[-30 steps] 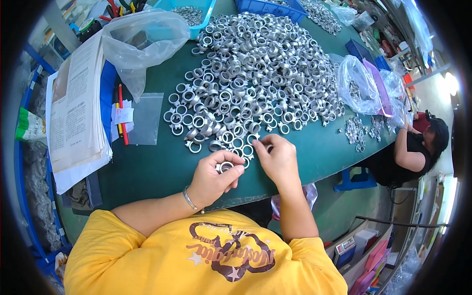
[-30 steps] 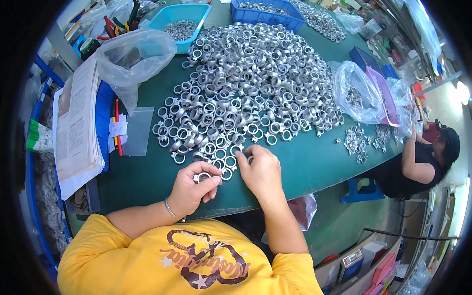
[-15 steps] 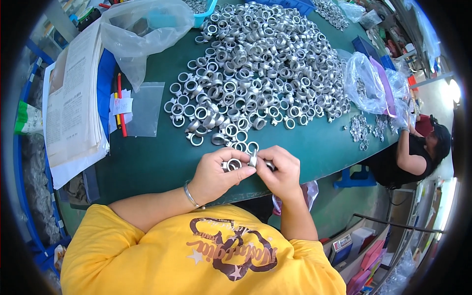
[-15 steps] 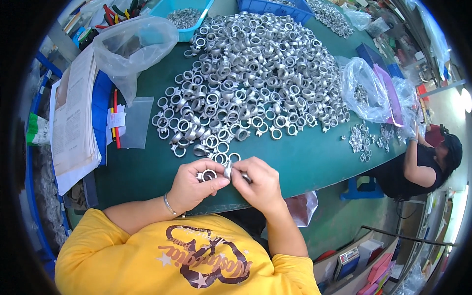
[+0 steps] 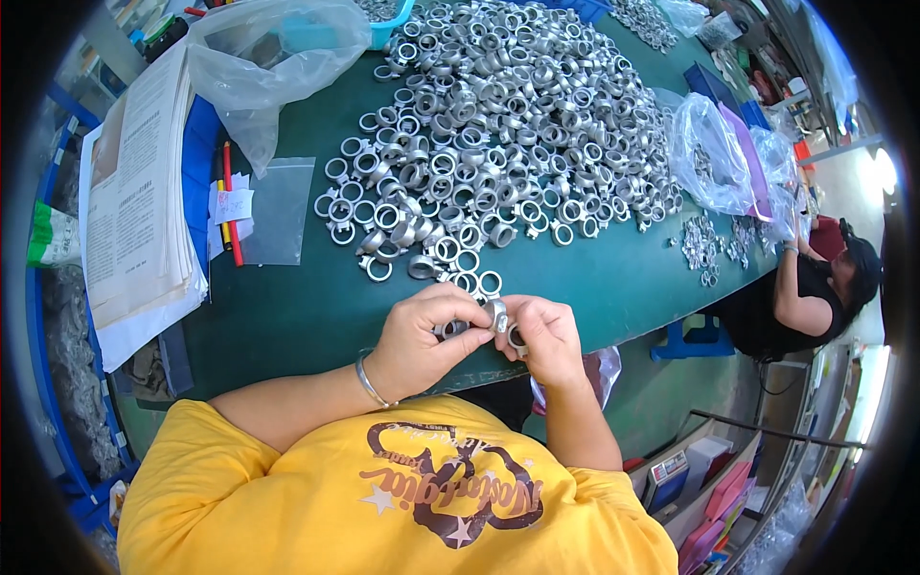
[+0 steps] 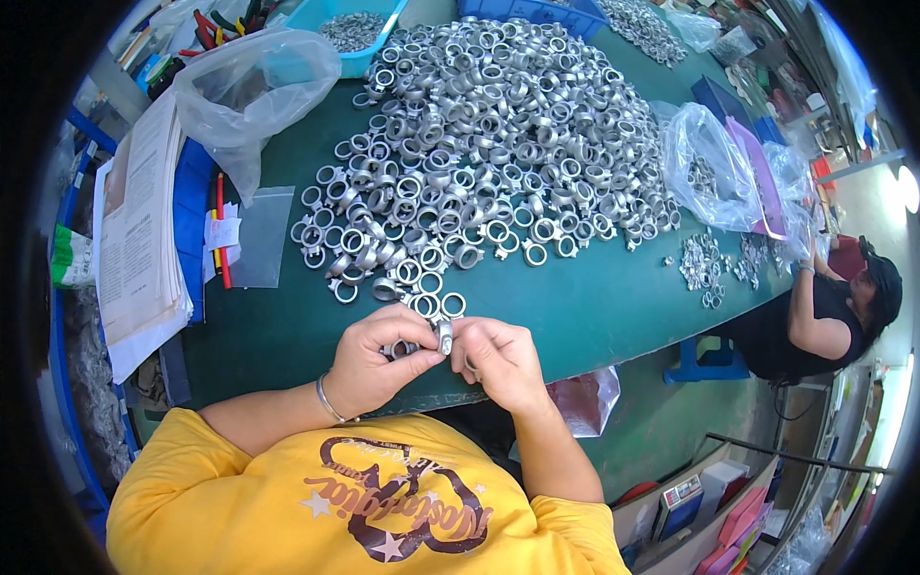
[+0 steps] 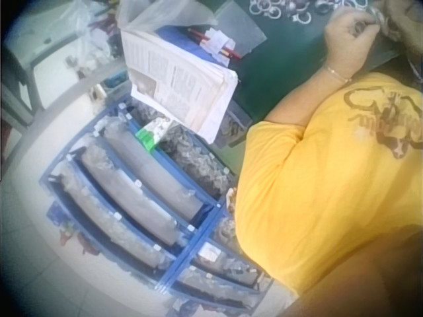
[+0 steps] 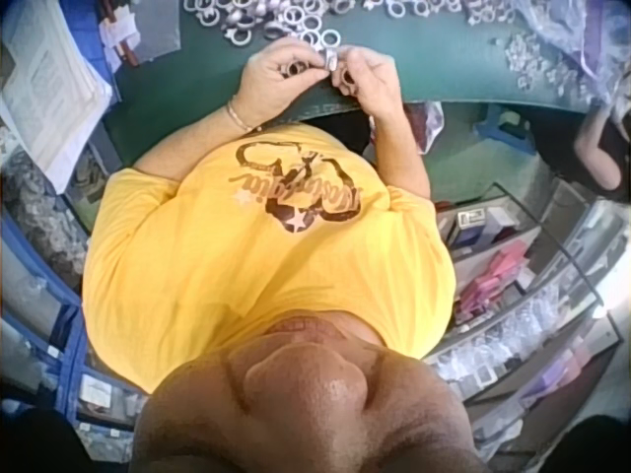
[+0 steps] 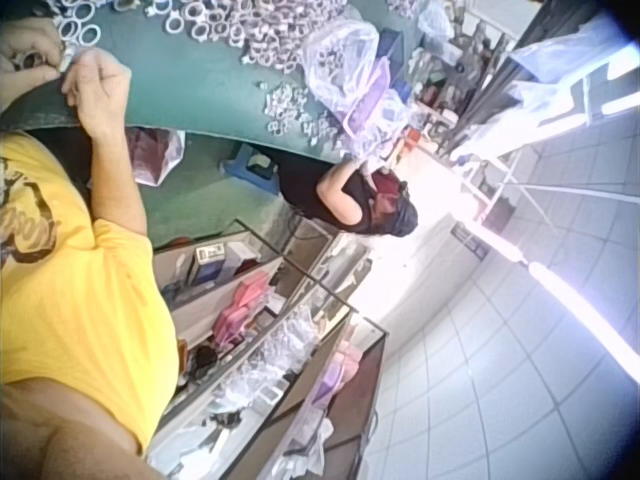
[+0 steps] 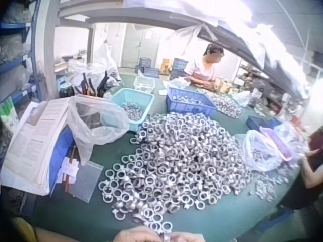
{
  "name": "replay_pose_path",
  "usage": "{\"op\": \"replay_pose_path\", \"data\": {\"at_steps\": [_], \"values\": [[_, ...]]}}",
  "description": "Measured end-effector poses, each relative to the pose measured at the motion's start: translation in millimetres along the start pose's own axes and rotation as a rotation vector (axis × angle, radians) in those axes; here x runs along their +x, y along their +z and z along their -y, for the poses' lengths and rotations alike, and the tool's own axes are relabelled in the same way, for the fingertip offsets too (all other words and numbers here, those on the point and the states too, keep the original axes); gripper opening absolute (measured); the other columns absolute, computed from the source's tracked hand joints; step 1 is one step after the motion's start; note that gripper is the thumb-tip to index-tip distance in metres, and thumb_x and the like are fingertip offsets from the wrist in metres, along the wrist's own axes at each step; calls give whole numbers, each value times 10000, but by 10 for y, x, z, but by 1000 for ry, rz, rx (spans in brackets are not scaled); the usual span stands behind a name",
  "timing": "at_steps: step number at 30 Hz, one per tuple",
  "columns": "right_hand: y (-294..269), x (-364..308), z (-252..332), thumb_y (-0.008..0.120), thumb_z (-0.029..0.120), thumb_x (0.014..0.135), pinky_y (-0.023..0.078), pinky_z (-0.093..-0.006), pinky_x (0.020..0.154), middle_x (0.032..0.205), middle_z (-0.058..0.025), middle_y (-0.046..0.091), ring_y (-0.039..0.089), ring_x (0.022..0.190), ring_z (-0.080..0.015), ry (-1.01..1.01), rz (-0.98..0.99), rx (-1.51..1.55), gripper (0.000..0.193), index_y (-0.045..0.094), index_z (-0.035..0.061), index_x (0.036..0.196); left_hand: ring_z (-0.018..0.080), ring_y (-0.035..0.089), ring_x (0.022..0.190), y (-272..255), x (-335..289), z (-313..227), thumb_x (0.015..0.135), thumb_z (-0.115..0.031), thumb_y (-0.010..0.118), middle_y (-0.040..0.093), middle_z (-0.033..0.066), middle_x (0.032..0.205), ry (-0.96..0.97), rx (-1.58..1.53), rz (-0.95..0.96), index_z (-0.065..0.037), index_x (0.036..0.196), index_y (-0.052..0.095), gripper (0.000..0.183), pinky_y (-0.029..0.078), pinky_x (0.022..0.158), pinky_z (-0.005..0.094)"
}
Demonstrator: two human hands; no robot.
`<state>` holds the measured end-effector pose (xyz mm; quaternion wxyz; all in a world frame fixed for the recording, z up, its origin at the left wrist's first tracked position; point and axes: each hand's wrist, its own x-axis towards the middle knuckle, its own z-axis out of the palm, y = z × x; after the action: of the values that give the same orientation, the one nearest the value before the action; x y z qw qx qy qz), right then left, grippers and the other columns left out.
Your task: The person sorts through metal rings on a table, picking them up one by one, turning them over, and placing some into a pink bag.
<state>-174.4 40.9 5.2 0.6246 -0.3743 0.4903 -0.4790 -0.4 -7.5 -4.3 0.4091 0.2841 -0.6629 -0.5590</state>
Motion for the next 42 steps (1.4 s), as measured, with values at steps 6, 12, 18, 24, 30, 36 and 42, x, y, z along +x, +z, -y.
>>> {"op": "replay_pose_path", "data": {"at_steps": [6, 12, 18, 24, 30, 36, 42], "values": [[38, 5, -22, 674, -17, 744, 422, -172, 623, 854, -19, 598, 526, 724, -52, -236, 29, -97, 328, 572, -15, 1056, 155, 576, 735, 13, 14, -67, 719, 13, 640, 598, 59, 807, -106, -24, -56, -26, 806, 619, 98, 449, 661, 242], [53, 17, -9, 699, -33, 679, 422, -191, 583, 842, -51, 554, 532, 691, -93, -460, -95, -440, 371, 576, 9, 1027, 91, 545, 746, -21, -6, -78, 762, -12, 638, 575, 39, 840, -219, -121, -13, -14, 837, 599, 85, 428, 648, 216], [121, 8, 63, 706, -28, 653, 416, -222, 533, 753, -63, 566, 526, 629, -129, -689, -128, -658, 298, 594, 17, 925, 89, 552, 668, -25, 12, -26, 791, -25, 604, 588, 50, 854, -14, 29, -47, -10, 861, 601, 72, 423, 564, 191], [41, 208, 51, 639, 57, 747, 452, -307, 556, 710, -124, 574, 560, 596, -248, -437, -432, -858, 88, 614, 4, 813, 134, 581, 612, -51, 50, -124, 806, -8, 510, 609, 121, 893, -531, -579, -141, 9, 957, 564, 161, 429, 431, 188], [60, 286, 101, 647, 94, 734, 465, -325, 579, 702, -131, 577, 572, 611, -264, -317, -329, -1026, 116, 636, 5, 808, 134, 569, 584, -62, 31, -103, 809, -21, 482, 583, 118, 801, -531, -849, -99, -20, 902, 506, 96, 393, 399, 174], [20, 166, 73, 617, 15, 775, 433, -202, 571, 741, -21, 611, 531, 624, -65, -130, -250, -409, 103, 640, -9, 873, 60, 508, 483, -25, 29, -128, 829, -109, 602, 542, 19, 631, -621, -620, -20, -41, 853, 527, 104, 307, 361, 156], [57, 87, 51, 616, 3, 790, 433, -180, 586, 777, -2, 614, 522, 666, -36, -80, -153, -154, 116, 626, -28, 901, 43, 508, 503, -7, 29, -137, 810, -73, 625, 567, 15, 667, -540, -485, 30, -19, 926, 582, 136, 316, 382, 154]]}}
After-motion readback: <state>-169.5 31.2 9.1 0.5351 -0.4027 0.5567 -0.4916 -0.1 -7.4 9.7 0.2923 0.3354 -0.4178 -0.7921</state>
